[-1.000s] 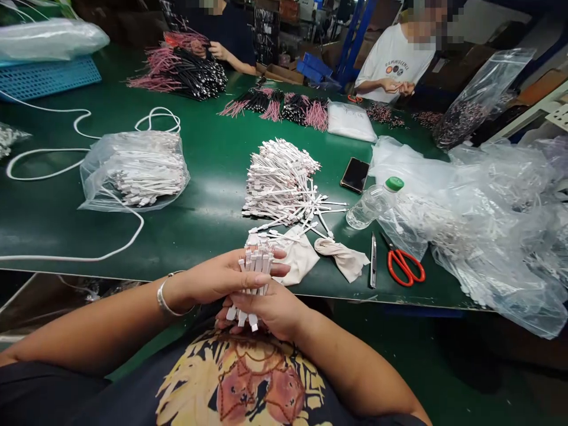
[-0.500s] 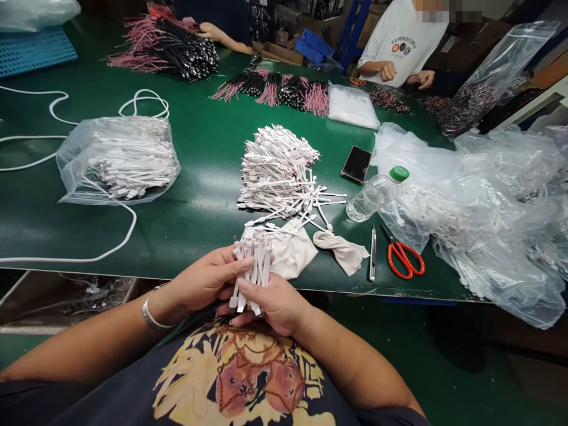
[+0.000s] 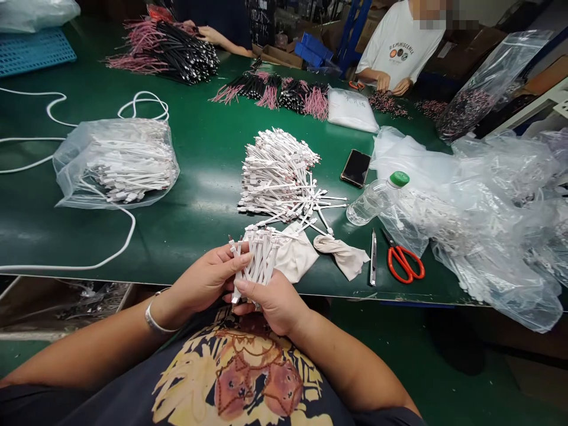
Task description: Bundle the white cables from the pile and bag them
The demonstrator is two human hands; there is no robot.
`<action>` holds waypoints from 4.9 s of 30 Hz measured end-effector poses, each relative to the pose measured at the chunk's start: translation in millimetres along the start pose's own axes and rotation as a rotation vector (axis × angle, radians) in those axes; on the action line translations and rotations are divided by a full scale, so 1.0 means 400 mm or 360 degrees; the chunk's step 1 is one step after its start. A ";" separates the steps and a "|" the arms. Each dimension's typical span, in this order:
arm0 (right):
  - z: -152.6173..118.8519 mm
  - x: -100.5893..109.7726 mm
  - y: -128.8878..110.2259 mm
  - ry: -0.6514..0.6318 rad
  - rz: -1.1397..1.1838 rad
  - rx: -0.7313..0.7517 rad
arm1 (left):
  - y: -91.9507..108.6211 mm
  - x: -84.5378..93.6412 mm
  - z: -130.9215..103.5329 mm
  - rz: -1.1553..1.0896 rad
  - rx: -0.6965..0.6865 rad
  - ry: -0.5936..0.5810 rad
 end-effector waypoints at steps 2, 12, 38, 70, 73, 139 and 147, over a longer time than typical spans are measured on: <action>0.001 0.006 0.002 0.0051 -0.0014 -0.0021 | 0.003 -0.001 0.000 -0.0001 -0.0015 0.0002; 0.012 0.010 0.003 0.0140 -0.0073 0.0027 | 0.004 0.010 0.007 0.0047 -0.0044 0.0116; 0.017 0.007 0.005 0.0092 -0.0086 0.0095 | 0.022 0.012 0.006 0.0228 -0.0120 0.0246; 0.048 -0.007 -0.048 -0.0185 -0.0198 -0.0217 | 0.038 0.006 0.072 -0.0032 0.0404 -0.0242; 0.061 0.003 -0.079 -0.0149 -0.0291 -0.0184 | 0.068 -0.011 0.092 0.0156 0.0475 -0.0253; -0.002 0.140 -0.145 0.0483 -0.0001 0.0232 | 0.109 0.064 0.164 -0.0469 0.0088 0.0230; 0.011 0.151 -0.144 0.0443 0.0286 0.0298 | 0.102 0.059 0.168 -0.0452 0.0139 0.0148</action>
Point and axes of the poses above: each hand's wrist, its own z-axis towards the middle knuckle, its own x-axis out of the back of the hand, y = z × x, the point moved 7 cm from there along z, towards the middle knuckle, and after that the axes turned 10 degrees about -y, right-handed, at the moved point
